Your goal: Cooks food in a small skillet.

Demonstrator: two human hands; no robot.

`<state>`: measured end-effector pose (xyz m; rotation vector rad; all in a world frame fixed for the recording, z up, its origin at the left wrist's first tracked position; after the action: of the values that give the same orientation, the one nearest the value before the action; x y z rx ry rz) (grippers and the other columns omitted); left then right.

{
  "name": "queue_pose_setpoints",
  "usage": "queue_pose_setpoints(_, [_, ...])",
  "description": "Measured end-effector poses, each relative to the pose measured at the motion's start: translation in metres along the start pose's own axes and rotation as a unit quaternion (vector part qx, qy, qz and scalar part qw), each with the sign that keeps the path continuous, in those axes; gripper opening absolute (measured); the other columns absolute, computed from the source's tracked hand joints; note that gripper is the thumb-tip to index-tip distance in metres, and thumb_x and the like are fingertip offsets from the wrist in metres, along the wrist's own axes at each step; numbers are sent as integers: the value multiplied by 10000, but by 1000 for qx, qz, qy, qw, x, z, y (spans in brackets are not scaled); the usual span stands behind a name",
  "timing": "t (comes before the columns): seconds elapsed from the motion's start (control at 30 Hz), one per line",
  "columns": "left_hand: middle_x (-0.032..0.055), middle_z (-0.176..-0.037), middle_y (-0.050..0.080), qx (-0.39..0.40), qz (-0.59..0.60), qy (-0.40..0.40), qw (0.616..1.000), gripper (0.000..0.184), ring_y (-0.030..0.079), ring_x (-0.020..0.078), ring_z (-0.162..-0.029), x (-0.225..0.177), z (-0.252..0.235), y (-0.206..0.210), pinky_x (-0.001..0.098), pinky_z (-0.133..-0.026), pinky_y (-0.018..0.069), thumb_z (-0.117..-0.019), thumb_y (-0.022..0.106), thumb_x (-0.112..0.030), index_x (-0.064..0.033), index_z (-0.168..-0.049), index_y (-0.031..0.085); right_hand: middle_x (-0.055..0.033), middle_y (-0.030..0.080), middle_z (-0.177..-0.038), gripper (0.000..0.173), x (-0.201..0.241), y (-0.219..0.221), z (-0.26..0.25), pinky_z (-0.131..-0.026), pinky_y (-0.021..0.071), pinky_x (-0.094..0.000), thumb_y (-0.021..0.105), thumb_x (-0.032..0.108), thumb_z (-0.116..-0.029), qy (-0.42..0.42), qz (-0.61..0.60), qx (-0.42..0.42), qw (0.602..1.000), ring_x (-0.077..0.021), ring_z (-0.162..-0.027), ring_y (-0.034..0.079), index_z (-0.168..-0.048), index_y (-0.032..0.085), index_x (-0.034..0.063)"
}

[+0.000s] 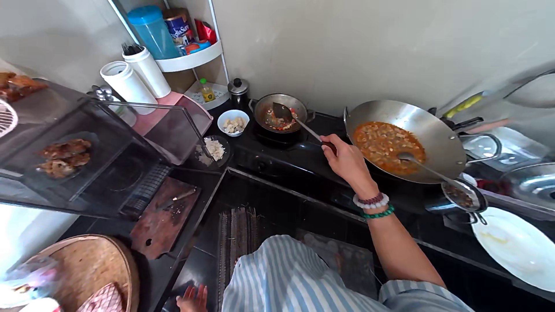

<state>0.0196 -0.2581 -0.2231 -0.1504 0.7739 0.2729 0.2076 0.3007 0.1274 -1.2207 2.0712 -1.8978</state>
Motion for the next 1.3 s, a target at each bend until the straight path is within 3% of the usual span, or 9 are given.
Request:
queue_pose_setpoints(0.1, [256,-1435,465,2,-9,2,1000,753,623,324,-1067,0,4,1,459,-839,549,-1078,75,-575,-31,-1516,358,-142,736,-927,265,4,-2,5,-667,542,-617,579,240,-1052,-23,28,21,999,-377,-803,713,-1297,655,171])
queue_pose_setpoints(0.23, [261,-1453,452,-6,-8,-3,1000,745,626,332,-1075,1,6,3,466,-839,551,-1081,80,-567,-35,-1521,361,-219,710,-898,268,-10,0,-4,-627,513,-652,561,203,-1053,-10,59,-8,998,-464,-793,694,-1289,653,118])
queue_pose_setpoints(0.4, [261,-1472,437,-8,-10,-8,1000,749,621,333,-1093,4,4,3,466,-843,550,-1079,84,-572,-37,-1526,356,-241,710,-960,299,-14,-7,-16,-671,512,-681,527,199,-1067,12,45,-44,998,-482,-833,694,-1338,609,103])
queue_pose_setpoints(0.53, [255,-1415,495,-18,-6,-14,1000,728,647,333,-1014,12,4,4,466,-796,562,-1084,125,-569,-37,-1499,398,-277,697,-985,324,-17,24,-28,-720,518,-701,491,204,-1076,73,14,-12,997,-517,-884,685,-1371,561,91])
queue_pose_setpoints(0.7, [232,-1396,518,-21,8,-15,1000,711,657,317,-994,13,3,4,460,-788,569,-1085,149,-569,-46,-1484,419,-231,719,-1021,321,-2,22,-29,-773,528,-665,523,231,-1073,48,-13,-12,999,-447,-899,703,-1356,605,102])
queue_pose_setpoints(0.9, [218,-1317,540,-22,2,-14,1000,721,662,275,-929,13,6,3,433,-755,576,-1089,128,-567,-23,-1449,436,-268,703,-1105,345,-19,31,-49,-867,506,-683,496,220,-1080,112,20,-18,993,-489,-1016,679,-1386,580,85])
queue_pose_setpoints(1.03, [213,-1332,533,-23,2,-20,1000,699,675,286,-923,13,5,8,446,-749,586,-1092,145,-555,-33,-1446,446,-252,711,-1101,335,1,55,-57,-855,514,-672,526,236,-1075,62,3,20,998,-465,-983,691,-1376,600,108])
queue_pose_setpoints(1.2, [215,-1364,523,-33,12,-22,999,695,668,294,-961,2,5,9,458,-761,579,-1095,135,-546,-40,-1446,457,-198,733,-1090,321,28,20,-26,-868,517,-649,533,251,-1069,-12,49,48,998,-407,-988,704,-1354,637,147])
queue_pose_setpoints(1.3, [217,-1371,520,-44,18,-29,998,685,670,299,-961,4,0,5,460,-764,578,-1101,136,-532,-37,-1444,461,-211,737,-1052,332,23,12,-16,-855,513,-647,502,245,-1068,-3,117,56,991,-423,-985,706,-1353,641,146])
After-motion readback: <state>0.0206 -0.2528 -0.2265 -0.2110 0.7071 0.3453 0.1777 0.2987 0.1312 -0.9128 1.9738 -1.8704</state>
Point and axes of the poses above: each hand's wrist, its own z-axis away from the middle knuckle, its own y-axis out of the palm, x = y × z, the point moved 5 cm from there along -z, towards the middle knuckle
